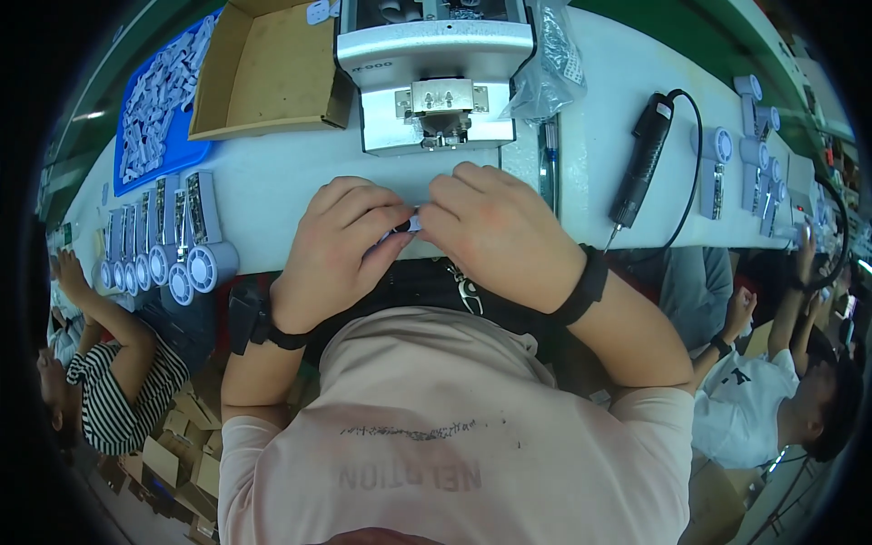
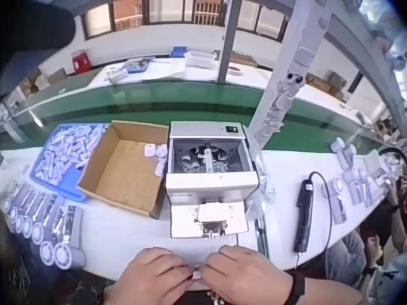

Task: Assembling and labeling blue circular electronic components at a factory workstation using a handheld tool.

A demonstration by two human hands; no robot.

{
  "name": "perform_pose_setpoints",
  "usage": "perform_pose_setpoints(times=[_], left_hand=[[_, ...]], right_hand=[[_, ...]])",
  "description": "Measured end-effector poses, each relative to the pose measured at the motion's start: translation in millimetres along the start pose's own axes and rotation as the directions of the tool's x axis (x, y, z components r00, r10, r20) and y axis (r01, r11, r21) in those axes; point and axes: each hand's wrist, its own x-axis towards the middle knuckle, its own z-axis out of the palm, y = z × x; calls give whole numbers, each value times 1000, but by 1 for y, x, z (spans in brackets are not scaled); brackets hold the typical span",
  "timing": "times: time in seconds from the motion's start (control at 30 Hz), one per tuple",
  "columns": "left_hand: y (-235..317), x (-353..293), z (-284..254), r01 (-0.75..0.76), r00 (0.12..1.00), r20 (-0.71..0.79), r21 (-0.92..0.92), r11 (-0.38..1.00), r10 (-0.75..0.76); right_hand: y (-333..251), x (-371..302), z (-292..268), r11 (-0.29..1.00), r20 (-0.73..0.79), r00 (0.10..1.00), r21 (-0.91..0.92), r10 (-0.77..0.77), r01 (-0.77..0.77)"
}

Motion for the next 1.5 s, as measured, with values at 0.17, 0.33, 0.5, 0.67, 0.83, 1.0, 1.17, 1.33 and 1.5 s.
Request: perform_pose_setpoints(times=[0.17,0.33,0.5,0.67,0.83,1.0,1.17,1.33,1.5], left_hand=[[-2,1,2,-13,1000,-18,9,1000,13],[-2,-4,7,-34,997,-68,-7,999,33],[-7,-1,8,-104,990,-87,46,994,107],[-3,-3,10,-157,984,-61,145,977,167],[-1,-3,13,-173,980,-56,212,962,189],[-5,-6,15,-199,973,-61,257,946,221],[2,-4,11,-117,989,-67,224,968,135],[0,-5,12,-190,974,-61,287,939,216],[-9,-7,19,-182,973,-95,249,951,211]], right_hand=[[-2,7,-13,978,271,962,-207,29,29],[9,14,-12,998,386,923,-59,9,16],[11,10,-9,991,351,936,-121,-10,56],[4,7,-10,969,342,939,-221,-30,112],[10,4,-9,971,319,946,-202,-61,130],[10,6,-8,966,368,928,-216,-54,142],[15,9,-10,975,389,919,-175,-59,137],[16,1,-5,982,301,951,-140,-76,123],[10,6,-9,975,393,919,-187,-35,117]])
